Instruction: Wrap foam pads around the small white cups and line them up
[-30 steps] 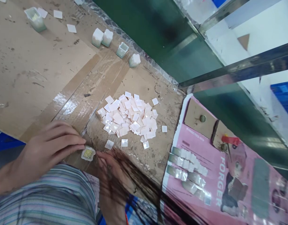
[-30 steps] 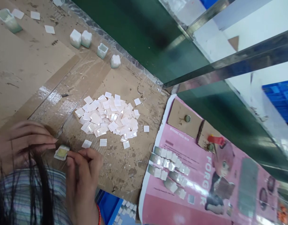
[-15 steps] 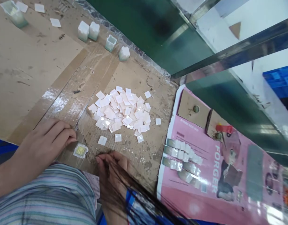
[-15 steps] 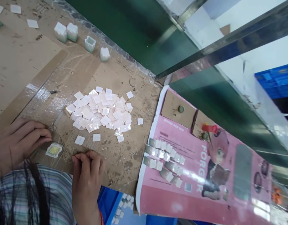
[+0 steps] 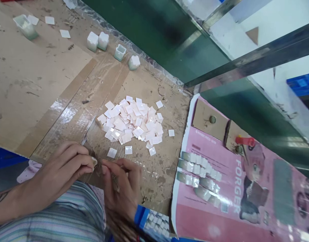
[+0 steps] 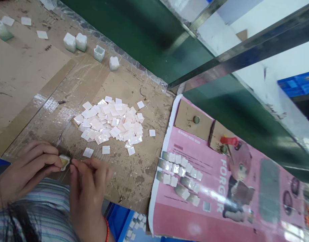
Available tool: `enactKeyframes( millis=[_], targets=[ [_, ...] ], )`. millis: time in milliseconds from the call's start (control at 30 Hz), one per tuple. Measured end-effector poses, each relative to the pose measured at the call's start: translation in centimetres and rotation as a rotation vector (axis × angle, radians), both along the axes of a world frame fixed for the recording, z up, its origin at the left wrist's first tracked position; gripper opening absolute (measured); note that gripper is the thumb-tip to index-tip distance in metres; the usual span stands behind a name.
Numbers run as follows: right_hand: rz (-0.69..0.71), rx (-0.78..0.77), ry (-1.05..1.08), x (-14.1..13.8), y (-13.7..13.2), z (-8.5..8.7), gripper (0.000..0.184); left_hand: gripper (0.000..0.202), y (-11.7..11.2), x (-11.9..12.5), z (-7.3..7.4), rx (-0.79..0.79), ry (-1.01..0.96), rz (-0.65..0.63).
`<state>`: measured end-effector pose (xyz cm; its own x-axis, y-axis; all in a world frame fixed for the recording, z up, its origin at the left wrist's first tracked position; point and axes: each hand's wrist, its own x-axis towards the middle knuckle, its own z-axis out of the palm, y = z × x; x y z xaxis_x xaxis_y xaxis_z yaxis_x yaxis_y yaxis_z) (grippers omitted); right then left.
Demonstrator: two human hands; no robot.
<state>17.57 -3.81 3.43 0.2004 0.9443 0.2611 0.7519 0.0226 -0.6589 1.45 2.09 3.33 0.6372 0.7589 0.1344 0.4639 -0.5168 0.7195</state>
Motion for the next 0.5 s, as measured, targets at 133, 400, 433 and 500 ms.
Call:
enactKeyframes(
  millis=[133,400,433,500],
  targets=[
    [-0.056,-0.011,-0.071,1.4,-0.2,-0.2,0.006,0.018,0.3,-0.5,-0.2,-0.004,-0.018,-0.039],
    [0.007,-0.048,-0.254,1.0,0.3,-1.2,0.013,0.024,0.4,-2.2,-0.9,-0.049,-0.130,0.024],
    [0.013,-0.055,-0.295,0.9,0.4,-1.1,0.016,0.025,0.3,-2.4,-1.2,-0.057,-0.123,0.026],
    [0.023,-0.060,-0.344,0.8,0.5,-0.5,0.021,0.032,0.2,-2.7,-1.7,-0.059,-0.098,0.026]
  ],
)
